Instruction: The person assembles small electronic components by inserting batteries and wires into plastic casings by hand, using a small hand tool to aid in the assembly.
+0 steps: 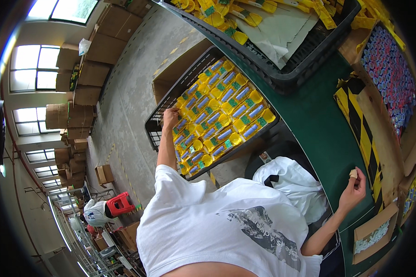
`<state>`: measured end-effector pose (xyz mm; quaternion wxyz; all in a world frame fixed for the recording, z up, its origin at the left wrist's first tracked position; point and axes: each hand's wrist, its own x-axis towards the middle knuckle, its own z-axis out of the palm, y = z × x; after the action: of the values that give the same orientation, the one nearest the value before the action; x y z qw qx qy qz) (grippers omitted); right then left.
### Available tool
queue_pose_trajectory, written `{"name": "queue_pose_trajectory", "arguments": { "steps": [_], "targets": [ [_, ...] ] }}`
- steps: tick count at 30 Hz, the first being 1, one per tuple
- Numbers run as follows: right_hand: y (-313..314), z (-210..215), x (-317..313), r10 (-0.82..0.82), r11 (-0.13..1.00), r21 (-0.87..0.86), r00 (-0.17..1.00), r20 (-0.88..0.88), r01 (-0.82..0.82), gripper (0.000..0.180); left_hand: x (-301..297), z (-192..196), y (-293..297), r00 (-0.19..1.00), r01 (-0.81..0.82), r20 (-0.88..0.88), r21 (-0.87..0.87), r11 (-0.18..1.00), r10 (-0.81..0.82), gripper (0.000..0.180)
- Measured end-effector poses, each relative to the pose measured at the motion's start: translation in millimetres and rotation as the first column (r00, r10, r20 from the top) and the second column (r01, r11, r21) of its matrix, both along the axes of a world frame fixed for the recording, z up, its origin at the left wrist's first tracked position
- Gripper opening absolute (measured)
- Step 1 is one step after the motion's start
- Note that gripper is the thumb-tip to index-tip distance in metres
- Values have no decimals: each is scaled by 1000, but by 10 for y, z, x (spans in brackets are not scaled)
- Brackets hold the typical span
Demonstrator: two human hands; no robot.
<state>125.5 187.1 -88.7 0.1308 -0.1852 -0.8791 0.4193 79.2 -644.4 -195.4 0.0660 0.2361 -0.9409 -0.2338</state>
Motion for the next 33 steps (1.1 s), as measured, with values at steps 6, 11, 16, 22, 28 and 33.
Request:
{"name": "queue_pose_trajectory", "arguments": {
  "steps": [6, 11, 16, 22, 28, 33],
  "targets": [
    [-275, 303, 23, -74, 985, -160, 997, -28, 69, 16, 132, 184, 163, 946, -240, -243, -77, 968, 215, 32],
    [-237, 913, 95, 3, 999, -33, 966, -259, -12, 17, 22, 850, 979, 701, -507, -638, -132, 852, 318, 31],
    [355, 1380, 527, -222, 975, -22, 944, -244, 223, 25, -1003, 1445, 3119, 558, 58, -819, -120, 991, -132, 39],
    [608, 1490, 672, -301, 953, -36, 928, -220, 300, 26, -1364, 2531, 5618, 300, 903, -689, -18, 429, -660, 22],
    [357, 1473, 907, -305, 951, -121, 928, -214, 285, 14, -2010, 3012, 7653, 25, 993, -511, -89, 81, -859, 24],
    [156, 1454, 1290, -335, 940, -126, 924, -183, 316, 19, -2926, 2522, 8749, -162, 760, -54, -643, -90, -985, 31]
  ]
}}
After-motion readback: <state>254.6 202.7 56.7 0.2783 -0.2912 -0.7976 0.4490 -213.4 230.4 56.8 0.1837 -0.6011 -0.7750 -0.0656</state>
